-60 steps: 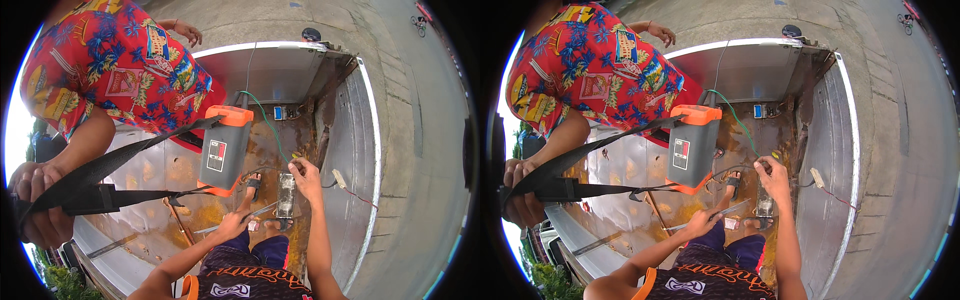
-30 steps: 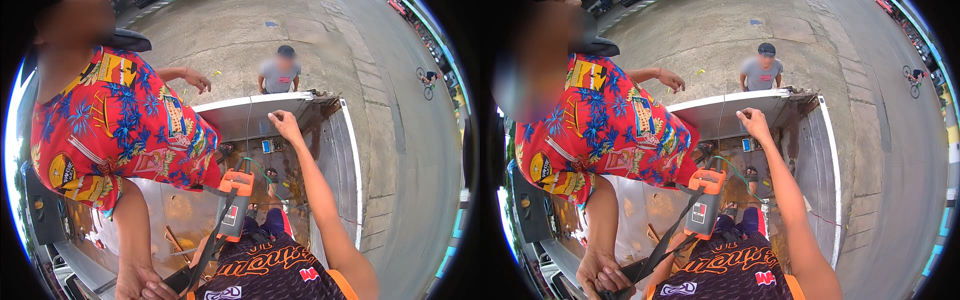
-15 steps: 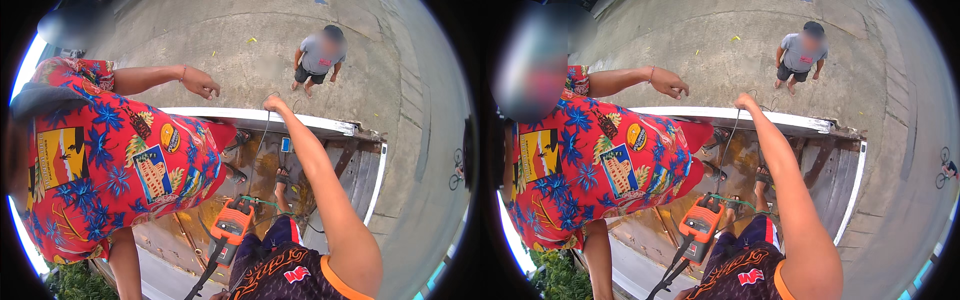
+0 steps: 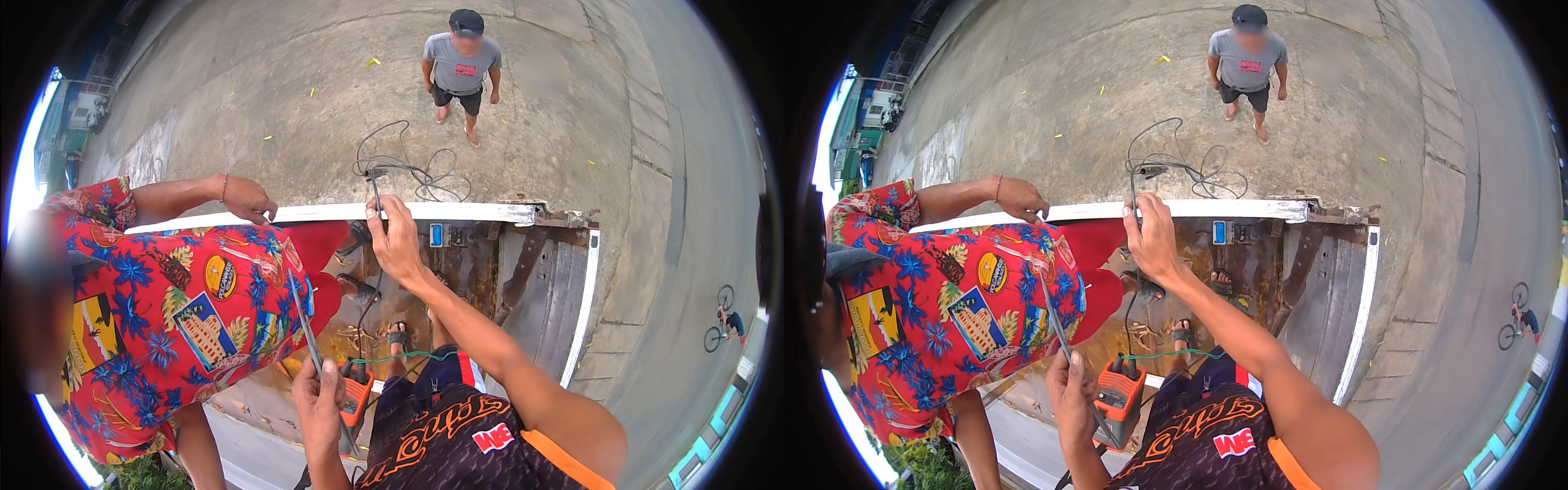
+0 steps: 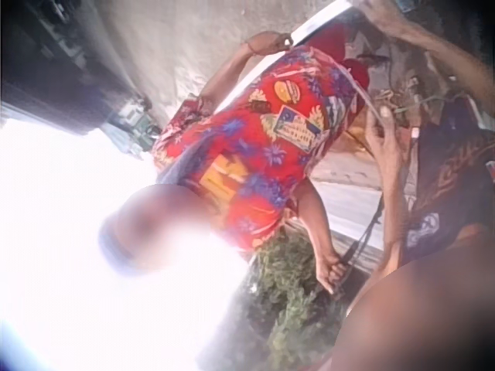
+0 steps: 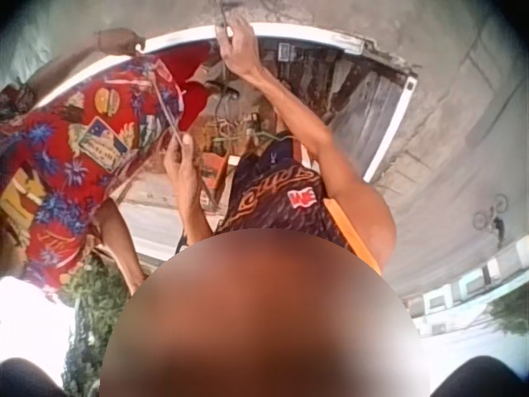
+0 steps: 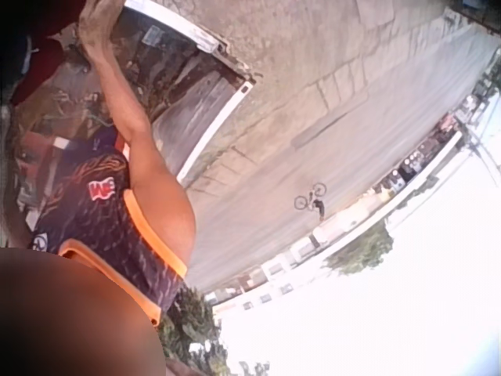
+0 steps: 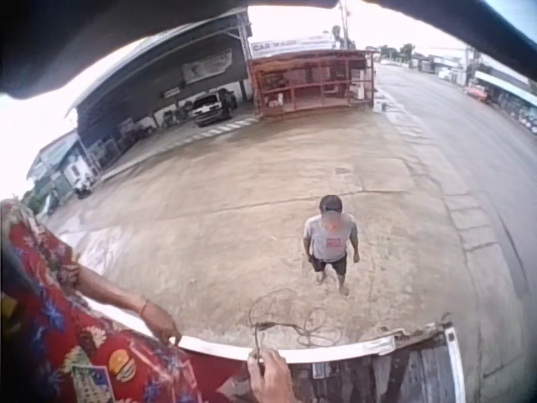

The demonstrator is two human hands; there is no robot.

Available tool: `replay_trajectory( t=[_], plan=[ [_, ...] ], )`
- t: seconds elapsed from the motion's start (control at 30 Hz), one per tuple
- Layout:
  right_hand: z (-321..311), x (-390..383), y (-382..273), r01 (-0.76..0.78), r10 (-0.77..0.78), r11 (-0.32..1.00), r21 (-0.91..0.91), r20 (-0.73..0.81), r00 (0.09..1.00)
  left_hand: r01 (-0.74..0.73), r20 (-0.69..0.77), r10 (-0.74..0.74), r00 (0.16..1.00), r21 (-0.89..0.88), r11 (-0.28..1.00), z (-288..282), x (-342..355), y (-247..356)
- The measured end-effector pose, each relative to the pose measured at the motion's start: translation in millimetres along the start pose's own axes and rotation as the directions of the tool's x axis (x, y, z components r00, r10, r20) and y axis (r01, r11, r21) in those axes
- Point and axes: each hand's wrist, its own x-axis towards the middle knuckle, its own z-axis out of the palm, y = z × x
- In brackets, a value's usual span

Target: The person sits in the bed of a truck and uses a welding machine to weld a metal patch onto the rusty floor. They adjust the welding rod and torch, then apply welds to the seam of the patch.

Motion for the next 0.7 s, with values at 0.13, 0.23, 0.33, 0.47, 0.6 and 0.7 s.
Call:
replay_trajectory(
  t=[0.13, 0.23, 0.33, 0.47, 0.6, 0.7],
  plan=[
    [-36, -30, -52, 0.143, -0.131, 0.98, 0.137, -0.092, 0.987, -0.205, -0.066, 0.203, 0.977, -0.025, 0.978, 41, 87, 25],
    [-66, -58, -80, 0.293, -0.272, 0.936, 0.194, -0.127, 0.954, 0.036, 0.048, -0.029, 0.998, -0.141, 0.989, 66, 178, 14],
    [-82, -87, -110, 0.476, -0.462, 0.833, 0.284, -0.118, 0.879, 0.292, 0.199, -0.245, 0.949, -0.261, 0.92, 63, 240, -9],
    [-102, -120, -137, 0.623, -0.622, 0.693, 0.362, -0.136, 0.771, 0.516, 0.397, -0.398, 0.827, -0.256, 0.818, 86, 271, -11],
    [-109, -154, -145, 0.701, -0.715, 0.597, 0.389, -0.139, 0.686, 0.513, 0.482, -0.395, 0.782, -0.138, 0.847, 136, 257, -17],
    [-107, -184, -153, 0.683, -0.698, 0.606, 0.407, -0.139, 0.702, 0.591, 0.61, -0.39, 0.69, -0.164, 0.79, 145, 281, -28]
  ],
)
